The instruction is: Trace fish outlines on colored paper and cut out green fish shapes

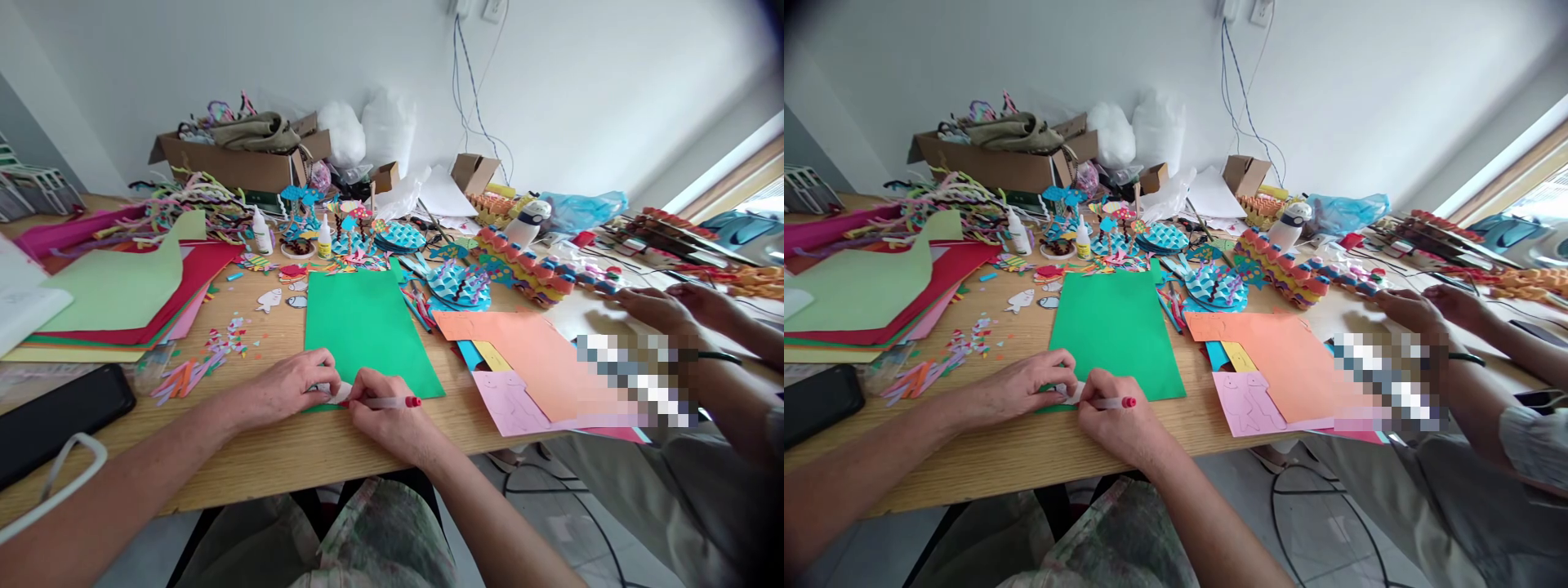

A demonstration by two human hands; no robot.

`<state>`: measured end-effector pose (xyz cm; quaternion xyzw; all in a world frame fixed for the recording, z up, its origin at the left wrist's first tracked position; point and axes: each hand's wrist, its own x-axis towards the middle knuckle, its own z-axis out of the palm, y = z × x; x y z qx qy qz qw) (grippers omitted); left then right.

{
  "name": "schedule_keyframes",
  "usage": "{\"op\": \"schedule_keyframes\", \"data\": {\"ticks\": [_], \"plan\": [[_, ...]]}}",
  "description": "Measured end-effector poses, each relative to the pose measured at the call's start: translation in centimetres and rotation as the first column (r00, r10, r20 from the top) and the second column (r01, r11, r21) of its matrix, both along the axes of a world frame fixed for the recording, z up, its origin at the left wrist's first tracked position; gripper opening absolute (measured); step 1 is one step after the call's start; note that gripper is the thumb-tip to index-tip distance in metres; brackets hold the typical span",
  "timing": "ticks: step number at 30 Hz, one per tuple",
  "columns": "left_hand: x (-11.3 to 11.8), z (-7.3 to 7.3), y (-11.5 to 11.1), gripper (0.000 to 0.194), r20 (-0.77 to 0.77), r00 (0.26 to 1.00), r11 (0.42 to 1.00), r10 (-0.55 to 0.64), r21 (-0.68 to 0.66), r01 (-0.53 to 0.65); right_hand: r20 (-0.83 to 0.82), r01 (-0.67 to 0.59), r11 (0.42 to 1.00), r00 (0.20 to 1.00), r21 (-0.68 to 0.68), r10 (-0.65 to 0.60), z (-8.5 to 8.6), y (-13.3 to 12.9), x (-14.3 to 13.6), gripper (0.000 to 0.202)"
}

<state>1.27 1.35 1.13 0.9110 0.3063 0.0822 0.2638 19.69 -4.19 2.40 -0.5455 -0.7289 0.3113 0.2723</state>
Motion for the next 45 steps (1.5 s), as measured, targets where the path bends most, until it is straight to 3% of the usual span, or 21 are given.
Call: {"op": "schedule_keyframes", "data": {"ticks": [17, 26, 33, 39, 45], "plan": [[0.7, 0.1, -0.4, 0.010, -0.029, 0.998, 0.998, 0.061, 0.026, -0.060, 0.031, -0.010, 1.000, 0.999, -0.026, 0.011, 0.2, 0.5, 0.7, 0.011], [1.0, -0.1, -0.2, 0.010, -0.008, 1.000, 0.995, -0.013, 0.100, 0.014, -0.011, -0.036, 0.998, 0.999, -0.054, 0.035, 0.1, 0.9, 1.1, 0.011], [1.3, 0.0, -0.6, 0.014, 0.033, 0.999, 0.999, -0.008, 0.043, 0.007, -0.006, -0.043, 0.998, 0.999, -0.046, 0.042, 0.0, 0.9, 1.1, 0.010], [1.1, -0.6, -0.5, 0.015, 0.057, 0.997, 0.997, -0.050, 0.069, 0.046, 0.052, -0.057, 0.997, 0.997, -0.056, 0.060, 0.3, 1.1, 1.1, 0.009], [1.2, -0.1, -0.7, 0.018, 0.039, 0.998, 0.997, -0.040, 0.066, 0.037, 0.028, -0.071, 0.997, 0.997, -0.040, 0.072, 0.3, 1.4, 1.6, 0.011]]}}
